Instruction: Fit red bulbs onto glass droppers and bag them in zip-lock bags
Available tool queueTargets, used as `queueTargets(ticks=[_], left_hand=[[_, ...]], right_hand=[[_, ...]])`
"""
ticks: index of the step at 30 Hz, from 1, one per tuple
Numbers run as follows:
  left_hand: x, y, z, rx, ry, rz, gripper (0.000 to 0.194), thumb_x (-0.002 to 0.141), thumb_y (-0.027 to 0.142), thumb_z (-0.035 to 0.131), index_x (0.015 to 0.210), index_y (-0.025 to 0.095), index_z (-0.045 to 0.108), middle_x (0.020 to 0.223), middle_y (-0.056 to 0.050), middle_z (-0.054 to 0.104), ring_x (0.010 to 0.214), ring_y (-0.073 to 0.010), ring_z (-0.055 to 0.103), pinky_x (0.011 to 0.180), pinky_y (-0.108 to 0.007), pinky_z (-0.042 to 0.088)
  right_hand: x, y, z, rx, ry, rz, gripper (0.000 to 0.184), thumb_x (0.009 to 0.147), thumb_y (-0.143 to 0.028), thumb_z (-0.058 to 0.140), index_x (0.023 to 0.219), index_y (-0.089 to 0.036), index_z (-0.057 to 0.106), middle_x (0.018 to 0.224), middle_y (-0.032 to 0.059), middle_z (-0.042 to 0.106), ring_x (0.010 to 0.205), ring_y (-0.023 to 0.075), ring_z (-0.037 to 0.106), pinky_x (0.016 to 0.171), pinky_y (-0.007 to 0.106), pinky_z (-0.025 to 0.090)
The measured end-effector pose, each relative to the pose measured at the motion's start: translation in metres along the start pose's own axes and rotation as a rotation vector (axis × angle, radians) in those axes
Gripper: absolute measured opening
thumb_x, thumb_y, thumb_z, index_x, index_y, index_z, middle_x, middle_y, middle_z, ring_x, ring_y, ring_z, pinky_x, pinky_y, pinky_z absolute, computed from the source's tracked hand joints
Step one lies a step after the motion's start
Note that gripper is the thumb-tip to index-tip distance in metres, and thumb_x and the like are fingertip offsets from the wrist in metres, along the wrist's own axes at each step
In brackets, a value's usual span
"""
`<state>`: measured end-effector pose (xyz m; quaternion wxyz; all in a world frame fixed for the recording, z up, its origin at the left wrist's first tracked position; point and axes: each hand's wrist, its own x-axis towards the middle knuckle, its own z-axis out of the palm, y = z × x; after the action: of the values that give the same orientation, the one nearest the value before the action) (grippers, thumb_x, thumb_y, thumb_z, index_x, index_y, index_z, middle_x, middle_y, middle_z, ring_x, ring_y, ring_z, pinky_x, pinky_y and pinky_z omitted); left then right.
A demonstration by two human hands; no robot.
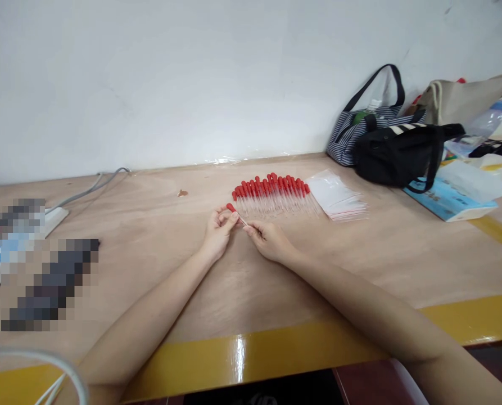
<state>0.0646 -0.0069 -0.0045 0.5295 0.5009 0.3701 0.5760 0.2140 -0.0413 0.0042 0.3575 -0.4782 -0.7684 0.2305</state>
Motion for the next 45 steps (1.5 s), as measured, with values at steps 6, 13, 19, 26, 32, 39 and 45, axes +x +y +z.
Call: queueTargets(ticks=[6, 13, 19, 26, 32, 39, 45], left_hand=[[0.011, 0.012, -0.001, 0.003, 0.042, -0.259, 0.021, 0.067, 0.027, 0.069, 0.077, 0.014, 0.056, 0.068, -0.001, 0.062, 0.062, -0.0112, 0.061, 0.062, -0.024, 0.051], [0.083, 0.013, -0.031, 0.483, 0.071, -0.376, 0.008, 0.067, 0.012, 0.068, 0.071, 0.01, 0.062, 0.056, -0.001, 0.059, 0.044, -0.0078, 0.053, 0.049, -0.021, 0.048], [0.111, -0.009, -0.029, 0.595, 0.087, -0.293, 0.024, 0.059, 0.02, 0.075, 0.079, 0.011, 0.065, 0.059, -0.002, 0.061, 0.043, -0.0081, 0.051, 0.05, -0.023, 0.046], [0.095, -0.016, -0.038, 0.628, 0.179, -0.086, 0.041, 0.072, 0.039, 0.064, 0.104, 0.014, 0.06, 0.058, 0.0, 0.061, 0.05, -0.012, 0.057, 0.057, -0.024, 0.044], [0.089, -0.013, -0.039, 0.441, 0.329, 0.012, 0.024, 0.086, 0.036, 0.043, 0.093, 0.015, 0.051, 0.048, 0.005, 0.051, 0.032, -0.0066, 0.045, 0.036, -0.017, 0.03], [0.072, -0.006, -0.043, 0.274, 0.353, -0.017, 0.016, 0.087, 0.032, 0.042, 0.086, 0.016, 0.044, 0.047, 0.006, 0.052, 0.033, -0.0071, 0.048, 0.035, -0.016, 0.031], [0.06, -0.004, -0.045, 0.186, 0.32, -0.013, 0.018, 0.085, 0.033, 0.046, 0.087, 0.016, 0.043, 0.048, 0.005, 0.053, 0.034, -0.0067, 0.048, 0.034, -0.015, 0.03]], right_hand=[[-0.002, 0.008, 0.004, 0.006, 0.005, -0.062, 0.029, 0.087, -0.035, 0.041, 0.102, -0.018, 0.06, 0.084, 0.0038, 0.062, 0.07, 0.0124, 0.053, 0.064, 0.024, 0.038], [-0.004, 0.034, -0.013, -0.035, 0.095, -0.022, 0.026, 0.082, -0.03, 0.051, 0.099, -0.013, 0.06, 0.079, 0.0061, 0.061, 0.07, 0.0138, 0.054, 0.066, 0.027, 0.042], [-0.002, 0.047, -0.022, -0.074, 0.144, -0.037, 0.019, 0.08, -0.025, 0.052, 0.092, -0.015, 0.062, 0.082, 0.0064, 0.06, 0.072, 0.0141, 0.055, 0.066, 0.028, 0.044], [-0.003, 0.047, -0.018, -0.109, 0.143, -0.045, 0.018, 0.08, -0.026, 0.051, 0.092, -0.017, 0.062, 0.085, 0.0059, 0.061, 0.074, 0.0139, 0.056, 0.069, 0.028, 0.044], [0.0, 0.05, -0.043, -0.339, 0.306, 0.058, 0.021, 0.08, -0.024, 0.047, 0.086, -0.016, 0.065, 0.079, 0.0077, 0.062, 0.076, 0.0181, 0.054, 0.072, 0.031, 0.04], [-0.01, 0.088, -0.105, -0.851, 0.494, 0.467, 0.035, 0.076, -0.035, 0.047, 0.097, -0.014, 0.065, 0.099, 0.0155, 0.06, 0.095, 0.0291, 0.047, 0.081, 0.044, 0.029], [-0.019, 0.113, -0.12, -0.867, 0.283, 0.712, 0.038, 0.077, -0.042, 0.043, 0.083, -0.015, 0.069, 0.09, 0.0157, 0.063, 0.087, 0.0283, 0.055, 0.085, 0.049, 0.026]])
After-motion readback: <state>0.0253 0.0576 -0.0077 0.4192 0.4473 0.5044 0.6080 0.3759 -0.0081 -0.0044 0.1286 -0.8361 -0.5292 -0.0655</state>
